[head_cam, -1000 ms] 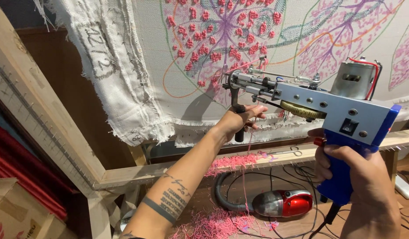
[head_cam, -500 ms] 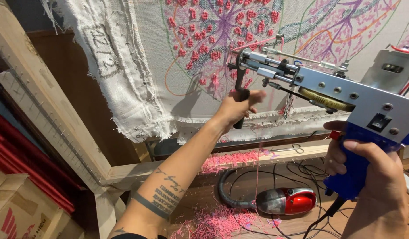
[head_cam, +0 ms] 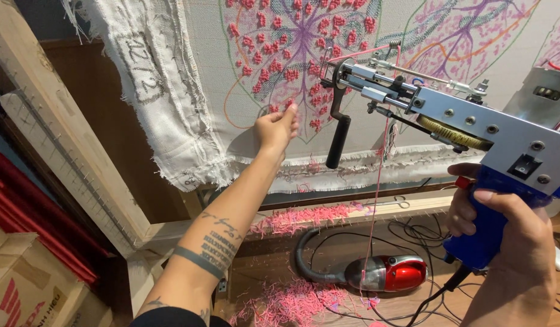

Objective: Use a tufting gun to create a patterned design on a rug canvas stretched over a frame.

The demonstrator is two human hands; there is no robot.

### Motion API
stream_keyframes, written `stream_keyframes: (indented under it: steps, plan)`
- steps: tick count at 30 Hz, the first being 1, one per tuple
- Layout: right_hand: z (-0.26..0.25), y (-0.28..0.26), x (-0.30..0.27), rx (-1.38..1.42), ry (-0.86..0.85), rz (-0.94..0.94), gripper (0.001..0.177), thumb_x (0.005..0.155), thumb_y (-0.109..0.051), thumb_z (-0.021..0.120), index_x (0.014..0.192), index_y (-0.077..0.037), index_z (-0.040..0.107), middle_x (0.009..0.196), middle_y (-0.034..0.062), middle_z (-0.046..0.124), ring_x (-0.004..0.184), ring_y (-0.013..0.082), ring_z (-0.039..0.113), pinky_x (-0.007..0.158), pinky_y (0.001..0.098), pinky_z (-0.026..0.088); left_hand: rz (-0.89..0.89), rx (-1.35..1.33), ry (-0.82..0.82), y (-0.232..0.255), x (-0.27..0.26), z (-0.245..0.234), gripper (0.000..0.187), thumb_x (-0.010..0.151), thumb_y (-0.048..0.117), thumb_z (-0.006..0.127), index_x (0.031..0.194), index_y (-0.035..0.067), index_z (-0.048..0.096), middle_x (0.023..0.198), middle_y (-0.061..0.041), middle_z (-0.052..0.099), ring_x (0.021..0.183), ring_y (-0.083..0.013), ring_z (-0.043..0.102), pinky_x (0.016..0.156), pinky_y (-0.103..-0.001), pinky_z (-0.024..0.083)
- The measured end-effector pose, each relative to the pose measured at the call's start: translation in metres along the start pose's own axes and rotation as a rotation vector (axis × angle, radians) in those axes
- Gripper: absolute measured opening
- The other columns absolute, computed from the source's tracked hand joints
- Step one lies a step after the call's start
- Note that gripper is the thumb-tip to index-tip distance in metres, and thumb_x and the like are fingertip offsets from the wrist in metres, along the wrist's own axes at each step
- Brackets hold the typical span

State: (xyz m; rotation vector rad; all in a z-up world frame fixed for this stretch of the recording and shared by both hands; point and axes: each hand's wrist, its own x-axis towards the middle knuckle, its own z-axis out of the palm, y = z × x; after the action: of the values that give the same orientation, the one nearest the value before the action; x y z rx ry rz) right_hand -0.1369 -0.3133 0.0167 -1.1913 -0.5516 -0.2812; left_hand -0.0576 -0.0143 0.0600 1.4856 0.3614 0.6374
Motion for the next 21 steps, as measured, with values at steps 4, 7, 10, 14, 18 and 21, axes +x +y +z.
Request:
stream_keyframes:
  steps: [4,7,10,14,18,21]
  plan:
    - [-0.002,-0.001,-0.001,0.019,-0.013,-0.006,0.043,0.074,-0.016,0.050,0.110,0.007,0.053,0.061,0.0039,0.046,0.043,0.0071,0.039,0.038,0.0217,0.032,0.031,-0.020,0.002,-0.013,0.017,0.008,0.010,0.085,0.008,0.062,0.079,0.001,0.065,0.067,-0.005,0.064,0.054,-0.0069,0.058,0.047,-0.014,0.048]
    - [-0.004,-0.001,-0.001,0.004,0.026,-0.012,0.045,0.072,-0.013,0.049,0.113,0.004,0.050,0.086,0.0106,0.057,0.048,0.0081,0.041,0.036,0.0223,0.035,0.096,0.191,-0.014,-0.026,0.017,0.007,0.012,0.086,0.016,0.061,0.076,0.012,0.068,0.060,0.002,0.058,0.041,-0.0033,0.036,0.037,-0.017,0.026]
    - [-0.003,-0.002,-0.001,0.072,-0.041,0.003,0.042,0.073,-0.015,0.050,0.109,0.007,0.054,0.059,0.0051,0.046,0.043,0.0085,0.038,0.039,0.0231,0.031,0.338,0.157,-0.224,-0.044,0.018,0.003,0.033,0.085,0.010,0.060,0.053,0.012,0.056,0.042,0.005,0.043,0.034,-0.0034,0.032,0.034,-0.015,0.026]
    - [0.000,-0.006,-0.001,0.017,-0.033,0.005,0.043,0.073,-0.017,0.049,0.110,0.006,0.054,0.053,0.0021,0.041,0.039,0.0084,0.037,0.039,0.0227,0.031,0.419,0.645,-0.277,-0.021,0.001,-0.002,0.018,0.080,0.028,0.067,0.068,0.013,0.066,0.058,0.002,0.060,0.044,-0.0046,0.042,0.040,-0.019,0.030]
    - [-0.002,-0.005,-0.001,0.003,-0.015,-0.026,0.043,0.072,-0.016,0.051,0.109,0.006,0.054,0.058,0.0033,0.047,0.040,0.0074,0.039,0.036,0.0218,0.033,0.874,0.748,0.005,-0.017,0.037,-0.008,0.021,0.076,0.028,0.071,0.088,0.015,0.060,0.081,0.001,0.063,0.062,-0.0105,0.057,0.059,-0.023,0.049]
    - [-0.002,-0.007,-0.003,0.053,0.004,0.013,0.042,0.073,-0.014,0.049,0.109,0.007,0.054,0.061,0.0051,0.046,0.045,0.0081,0.038,0.040,0.0221,0.031,0.992,0.881,0.012,-0.015,0.047,-0.009,0.021,0.081,0.016,0.064,0.102,0.012,0.063,0.096,-0.002,0.066,0.069,-0.0109,0.059,0.067,-0.022,0.052]
